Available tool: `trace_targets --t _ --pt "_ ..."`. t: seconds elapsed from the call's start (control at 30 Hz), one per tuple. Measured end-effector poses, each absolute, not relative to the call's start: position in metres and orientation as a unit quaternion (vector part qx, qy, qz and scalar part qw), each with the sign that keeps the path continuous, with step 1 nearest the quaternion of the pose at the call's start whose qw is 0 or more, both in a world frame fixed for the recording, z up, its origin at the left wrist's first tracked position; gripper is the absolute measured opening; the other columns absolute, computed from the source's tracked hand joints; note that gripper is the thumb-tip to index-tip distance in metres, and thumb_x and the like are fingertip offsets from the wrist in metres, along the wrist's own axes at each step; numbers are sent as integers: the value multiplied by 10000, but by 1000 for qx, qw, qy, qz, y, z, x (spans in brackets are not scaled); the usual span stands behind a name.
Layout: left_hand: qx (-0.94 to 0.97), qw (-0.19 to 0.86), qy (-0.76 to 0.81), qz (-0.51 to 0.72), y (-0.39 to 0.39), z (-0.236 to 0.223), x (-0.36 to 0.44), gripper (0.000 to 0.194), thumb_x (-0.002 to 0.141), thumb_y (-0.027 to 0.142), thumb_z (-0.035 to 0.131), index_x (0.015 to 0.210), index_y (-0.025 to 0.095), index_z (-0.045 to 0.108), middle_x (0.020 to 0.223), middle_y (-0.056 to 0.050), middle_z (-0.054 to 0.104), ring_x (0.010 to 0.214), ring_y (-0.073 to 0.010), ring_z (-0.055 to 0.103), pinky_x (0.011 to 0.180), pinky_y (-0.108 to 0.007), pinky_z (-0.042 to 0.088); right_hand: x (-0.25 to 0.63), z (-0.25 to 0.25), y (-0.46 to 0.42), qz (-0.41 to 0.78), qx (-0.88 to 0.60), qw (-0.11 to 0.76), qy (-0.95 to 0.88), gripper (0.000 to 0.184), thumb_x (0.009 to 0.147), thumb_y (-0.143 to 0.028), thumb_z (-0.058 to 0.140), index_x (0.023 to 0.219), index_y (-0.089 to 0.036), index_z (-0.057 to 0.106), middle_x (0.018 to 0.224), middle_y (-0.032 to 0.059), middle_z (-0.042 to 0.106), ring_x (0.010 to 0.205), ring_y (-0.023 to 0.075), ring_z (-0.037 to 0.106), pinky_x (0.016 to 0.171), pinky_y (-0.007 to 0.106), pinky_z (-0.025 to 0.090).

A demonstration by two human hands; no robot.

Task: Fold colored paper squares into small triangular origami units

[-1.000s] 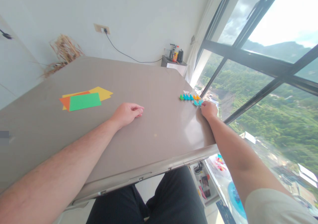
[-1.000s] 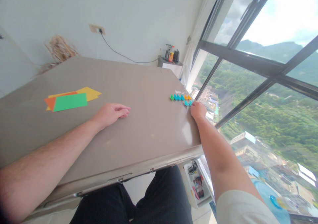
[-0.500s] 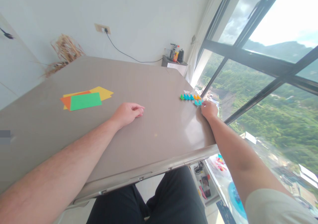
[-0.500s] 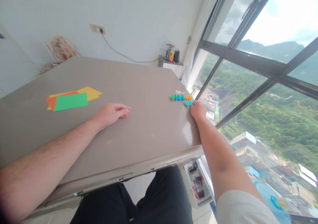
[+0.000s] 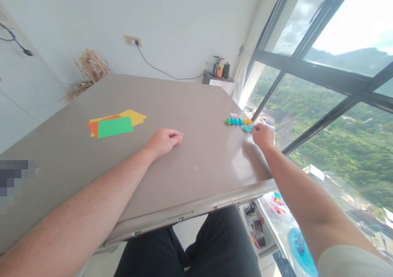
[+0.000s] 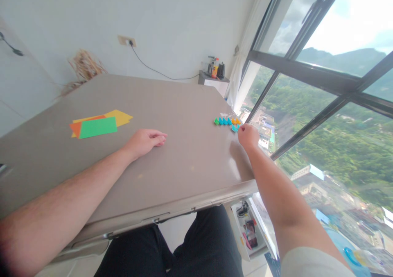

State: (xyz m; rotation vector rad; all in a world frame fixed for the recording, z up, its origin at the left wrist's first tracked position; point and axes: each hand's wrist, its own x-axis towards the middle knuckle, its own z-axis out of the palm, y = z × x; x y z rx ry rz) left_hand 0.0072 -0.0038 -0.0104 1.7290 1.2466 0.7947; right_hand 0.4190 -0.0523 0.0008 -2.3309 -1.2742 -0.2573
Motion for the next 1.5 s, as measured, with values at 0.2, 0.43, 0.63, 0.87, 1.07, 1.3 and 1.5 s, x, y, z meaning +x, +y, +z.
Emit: trace_targets --t 0.2,0.43,0.63,0.87,1.07,1.3,1.5 --pt "716 404 476 313 -4 -13 9 252 786 365 634 904 181 760 842 -71 761 759 -194 703 703 -298 525 334 1 -72 138 -761 285 -567 164 800 -307 629 816 -196 749 625 17 680 622 183 631 640 287 465" --pt "739 390 458 303 -8 -12 12 167 804 282 617 855 178 738 698 -42 706 646 -157 639 637 -280 481 251 -10 -65 172 -704 257 -639 110 778 -246 645 783 -221 751 716 13 721 682 170 635 684 276 470" --pt "724 279 540 325 9 9 -22 116 754 277 671 781 198 752 791 -68 746 782 -215 672 767 -326 496 182 6 -44 233 -649 289 -664 112 769 -238 626 763 -204 732 641 -3 668 638 150 606 640 257 455" --pt "585 150 739 298 44 9 -122 213 723 249 660 887 188 782 950 -151 767 958 -354 694 830 -427 495 87 19 4 300 -605 287 -679 76 783 -256 632 788 -213 696 748 -3 683 683 132 595 608 234 442" --pt "574 97 758 295 42 -10 -158 404 716 329 722 1107 241 773 1217 -144 728 1198 -413 608 972 -497 463 18 16 47 299 -614 271 -678 98 765 -168 643 835 -211 696 909 36 725 792 163 643 653 249 462" --pt "585 95 764 255 36 -9 -152 398 735 380 724 1100 232 784 1312 -159 657 1204 -417 576 963 -491 464 -16 6 77 322 -677 241 -616 243 714 -155 711 954 -149 681 868 119 692 811 250 684 631 315 515" --pt "571 117 763 281 36 -12 -151 412 717 398 759 1081 207 787 1321 -184 628 1202 -429 572 966 -506 450 -20 1 90 370 -696 243 -566 256 727 -217 750 961 -149 671 693 60 633 641 213 642 547 313 508"
